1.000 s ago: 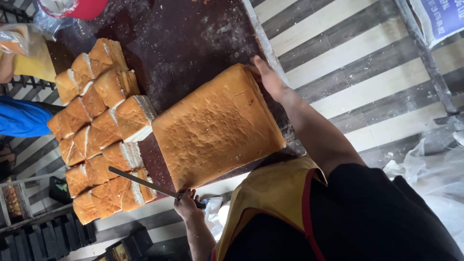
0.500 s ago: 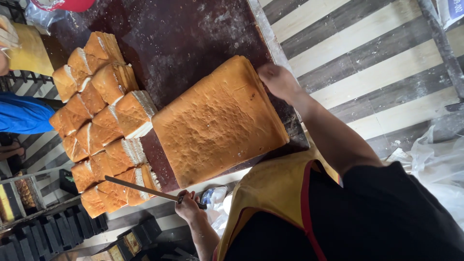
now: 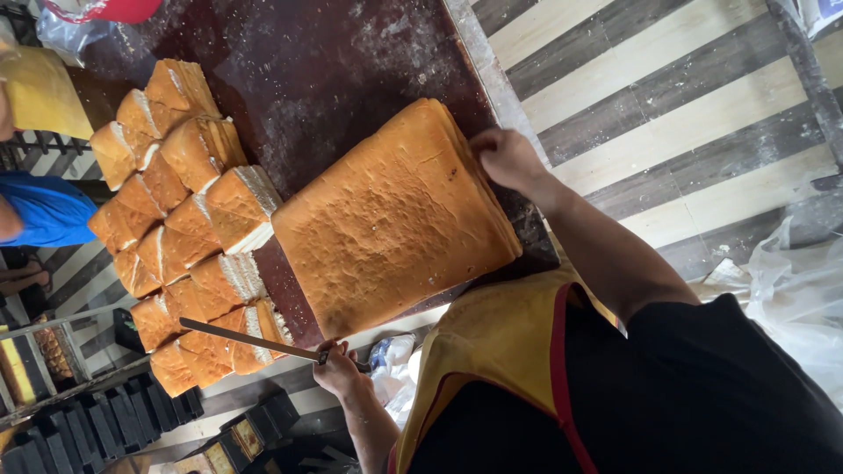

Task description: Slicing large rectangular loaves of bread into smaller square sandwiches using a knife.

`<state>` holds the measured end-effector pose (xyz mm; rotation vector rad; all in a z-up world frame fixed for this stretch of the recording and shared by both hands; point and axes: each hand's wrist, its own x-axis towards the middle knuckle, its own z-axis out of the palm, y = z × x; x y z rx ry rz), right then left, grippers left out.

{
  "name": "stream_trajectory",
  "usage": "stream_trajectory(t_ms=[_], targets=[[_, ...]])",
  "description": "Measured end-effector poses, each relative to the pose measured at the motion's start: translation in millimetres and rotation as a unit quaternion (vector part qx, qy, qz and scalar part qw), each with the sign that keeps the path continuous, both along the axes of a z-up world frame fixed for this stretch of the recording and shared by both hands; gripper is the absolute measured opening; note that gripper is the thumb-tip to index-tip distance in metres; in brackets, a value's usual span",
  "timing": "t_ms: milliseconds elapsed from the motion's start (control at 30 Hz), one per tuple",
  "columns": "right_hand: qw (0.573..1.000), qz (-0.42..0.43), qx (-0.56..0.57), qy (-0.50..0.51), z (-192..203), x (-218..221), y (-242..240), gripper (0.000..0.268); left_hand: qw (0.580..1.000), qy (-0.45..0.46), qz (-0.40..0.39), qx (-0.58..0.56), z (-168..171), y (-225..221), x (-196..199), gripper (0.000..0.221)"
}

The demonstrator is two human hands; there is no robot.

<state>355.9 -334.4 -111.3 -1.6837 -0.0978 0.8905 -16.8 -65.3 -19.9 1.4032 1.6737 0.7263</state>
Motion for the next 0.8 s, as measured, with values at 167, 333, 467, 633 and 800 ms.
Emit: stream_trajectory(t_ms=[167,333,467,633,800], targets=[[0.989,-0.072,0.056,-0.117,-1,34,26,0.036,1.000,0.013,0.005,0.016,1,-3,-2,0.022],[0.986,0.048,0.016,-0.159,33,51,30,0.031,0.999,0.012,0.039,0.016,4,-7,-7,0.022],[0.979,0.096,0.000,-0.180,14,59,33,0.032,0.999,0.022,0.047,0.012,-2,-7,-10,0.020],[0.976,0.043,-0.059,-0.206,30,69,28,0.025,0.998,0.032,0.041,0.021,0,-8,-6,0.020],[0.986,-0.030,-0.010,-0.165,13,81,46,0.025,0.998,-0.014,0.044,0.039,-12,-4,-16,0.022]])
